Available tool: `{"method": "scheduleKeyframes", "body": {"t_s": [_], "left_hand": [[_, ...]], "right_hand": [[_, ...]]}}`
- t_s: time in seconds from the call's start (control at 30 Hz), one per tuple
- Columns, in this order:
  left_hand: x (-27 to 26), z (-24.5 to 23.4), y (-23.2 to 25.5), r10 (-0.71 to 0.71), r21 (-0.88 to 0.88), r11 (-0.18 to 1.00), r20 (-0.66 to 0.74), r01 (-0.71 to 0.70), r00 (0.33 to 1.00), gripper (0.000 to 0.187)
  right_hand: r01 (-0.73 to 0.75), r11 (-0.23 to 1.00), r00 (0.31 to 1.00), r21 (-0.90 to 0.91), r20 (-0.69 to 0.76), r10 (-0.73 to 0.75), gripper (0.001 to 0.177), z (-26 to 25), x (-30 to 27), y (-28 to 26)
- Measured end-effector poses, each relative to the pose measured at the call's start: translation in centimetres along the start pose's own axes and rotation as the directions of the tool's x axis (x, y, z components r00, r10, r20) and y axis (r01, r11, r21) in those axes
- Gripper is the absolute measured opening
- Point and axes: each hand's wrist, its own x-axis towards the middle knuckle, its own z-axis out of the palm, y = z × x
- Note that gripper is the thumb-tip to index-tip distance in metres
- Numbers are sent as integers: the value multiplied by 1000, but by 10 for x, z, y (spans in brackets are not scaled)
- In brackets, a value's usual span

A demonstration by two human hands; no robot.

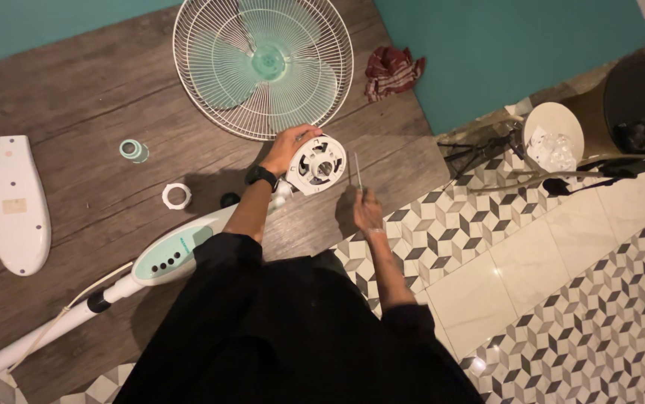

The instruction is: The person disassembles a standing fan by removing the front grille, fan blades, and motor housing using a screwdriver. The components are placed on the table as they are removed.

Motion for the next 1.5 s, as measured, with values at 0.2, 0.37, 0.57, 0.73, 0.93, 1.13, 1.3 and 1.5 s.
{"method": "scheduleKeyframes", "body": {"t_s": [0.2,0.37,0.57,0.73,0.93,1.13,1.3,1.5], "left_hand": [[-3,2,4,-88,-13,996,-10,88,996,35],[-2,1,3,-94,-29,995,0,94,996,36],[0,4,-4,-177,-62,982,37,179,984,36],[2,3,-4,-77,-49,996,36,79,996,35],[2,4,-4,-72,-10,997,14,72,997,33],[-2,3,4,-17,65,998,-41,20,999,31],[-6,-1,26,-49,77,996,-17,50,999,30],[-8,-6,48,11,99,995,-24,-9,1000,29]], "right_hand": [[-99,972,994,-214,16,105,45,22,59,-15],[-32,986,999,-165,39,39,53,25,71,-15],[-100,993,995,66,7,99,39,-24,75,-52],[176,891,978,419,-176,-110,23,-93,63,-148],[456,855,888,245,-196,-417,10,-99,70,-218],[398,913,887,94,-293,-356,27,-74,85,-219],[298,948,932,112,-251,-263,41,-75,92,-213],[263,928,930,264,-324,-172,48,-56,95,-202]]}}
